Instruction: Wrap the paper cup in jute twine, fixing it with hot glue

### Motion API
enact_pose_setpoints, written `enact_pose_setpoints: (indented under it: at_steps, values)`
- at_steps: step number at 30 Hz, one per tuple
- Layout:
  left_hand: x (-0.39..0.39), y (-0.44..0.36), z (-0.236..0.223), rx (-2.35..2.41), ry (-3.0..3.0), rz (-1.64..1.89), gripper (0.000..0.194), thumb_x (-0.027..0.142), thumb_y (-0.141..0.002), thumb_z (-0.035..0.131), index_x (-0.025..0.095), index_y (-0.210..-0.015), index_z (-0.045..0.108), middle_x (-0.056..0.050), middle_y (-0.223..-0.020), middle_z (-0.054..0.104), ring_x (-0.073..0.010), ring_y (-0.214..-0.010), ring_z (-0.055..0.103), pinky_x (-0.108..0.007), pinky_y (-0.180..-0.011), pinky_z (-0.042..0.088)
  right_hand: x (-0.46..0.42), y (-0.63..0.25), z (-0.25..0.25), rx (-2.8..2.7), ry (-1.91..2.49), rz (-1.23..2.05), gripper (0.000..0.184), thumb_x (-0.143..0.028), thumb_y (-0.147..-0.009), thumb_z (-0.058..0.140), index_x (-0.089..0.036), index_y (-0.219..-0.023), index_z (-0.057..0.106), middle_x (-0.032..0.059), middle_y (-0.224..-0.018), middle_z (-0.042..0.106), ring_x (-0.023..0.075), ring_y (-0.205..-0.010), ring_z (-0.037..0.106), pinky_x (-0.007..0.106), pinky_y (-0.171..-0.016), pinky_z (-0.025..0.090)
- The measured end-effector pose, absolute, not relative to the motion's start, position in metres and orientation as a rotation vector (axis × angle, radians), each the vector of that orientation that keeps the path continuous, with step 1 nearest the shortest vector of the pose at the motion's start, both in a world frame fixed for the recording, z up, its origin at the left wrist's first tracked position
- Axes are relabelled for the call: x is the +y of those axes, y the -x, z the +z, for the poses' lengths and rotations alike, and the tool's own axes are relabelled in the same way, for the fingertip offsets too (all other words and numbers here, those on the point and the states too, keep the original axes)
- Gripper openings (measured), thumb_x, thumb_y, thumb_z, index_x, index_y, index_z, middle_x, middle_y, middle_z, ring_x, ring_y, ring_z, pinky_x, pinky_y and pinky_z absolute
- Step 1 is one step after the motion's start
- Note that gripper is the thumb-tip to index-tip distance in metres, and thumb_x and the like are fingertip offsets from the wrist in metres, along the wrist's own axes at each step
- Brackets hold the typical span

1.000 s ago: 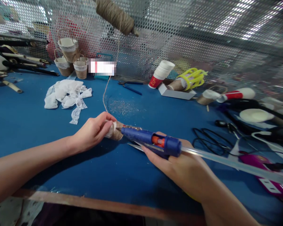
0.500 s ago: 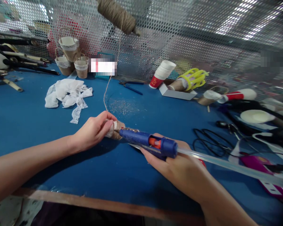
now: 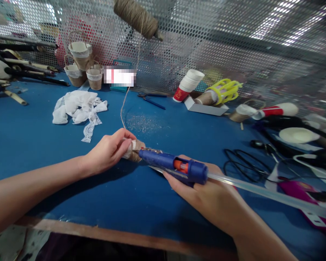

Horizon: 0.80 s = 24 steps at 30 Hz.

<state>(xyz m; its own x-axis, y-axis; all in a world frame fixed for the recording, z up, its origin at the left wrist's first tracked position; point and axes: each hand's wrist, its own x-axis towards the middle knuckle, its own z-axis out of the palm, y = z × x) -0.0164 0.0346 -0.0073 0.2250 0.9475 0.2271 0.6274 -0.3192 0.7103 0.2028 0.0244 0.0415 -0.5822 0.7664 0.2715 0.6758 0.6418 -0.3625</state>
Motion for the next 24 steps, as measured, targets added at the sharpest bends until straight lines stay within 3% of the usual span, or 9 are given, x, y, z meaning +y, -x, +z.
enact_pose_setpoints:
  at_steps: [10, 15, 24]
  values:
    - [0.034, 0.017, -0.007, 1.439, -2.039, 0.891, 0.025, 0.027, -0.088, 0.031, 0.014, -0.096, 0.05, -0.003, -0.077, 0.063, -0.011, -0.062, 0.055, -0.021, -0.055, 0.042, 0.027, -0.21, 0.033, -2.46, 1.168, 0.241, 0.008, -0.025, -0.076, 0.049, -0.024, -0.07, 0.055, -0.002, -0.057, 0.058, 0.0135, -0.048, 0.053, 0.026, -0.048, 0.044]
    - [0.034, 0.016, -0.008, 1.432, -2.047, 0.896, 0.023, 0.027, -0.088, 0.032, 0.015, -0.096, 0.05, -0.003, -0.077, 0.063, -0.011, -0.062, 0.056, -0.021, -0.056, 0.043, 0.027, -0.207, 0.037, -2.508, 1.146, 0.255, 0.017, -0.019, -0.078, 0.045, -0.024, -0.063, 0.053, -0.0007, -0.056, 0.057, 0.0132, -0.05, 0.053, 0.026, -0.05, 0.043]
    - [0.034, 0.016, -0.007, 1.446, -2.04, 0.891, 0.025, 0.028, -0.088, 0.031, 0.015, -0.096, 0.051, -0.003, -0.077, 0.064, -0.0112, -0.062, 0.057, -0.022, -0.057, 0.044, 0.025, -0.21, 0.032, -2.513, 1.217, 0.344, 0.012, -0.02, -0.078, 0.051, -0.022, -0.066, 0.048, -0.0032, -0.06, 0.056, 0.0127, -0.053, 0.054, 0.026, -0.054, 0.043]
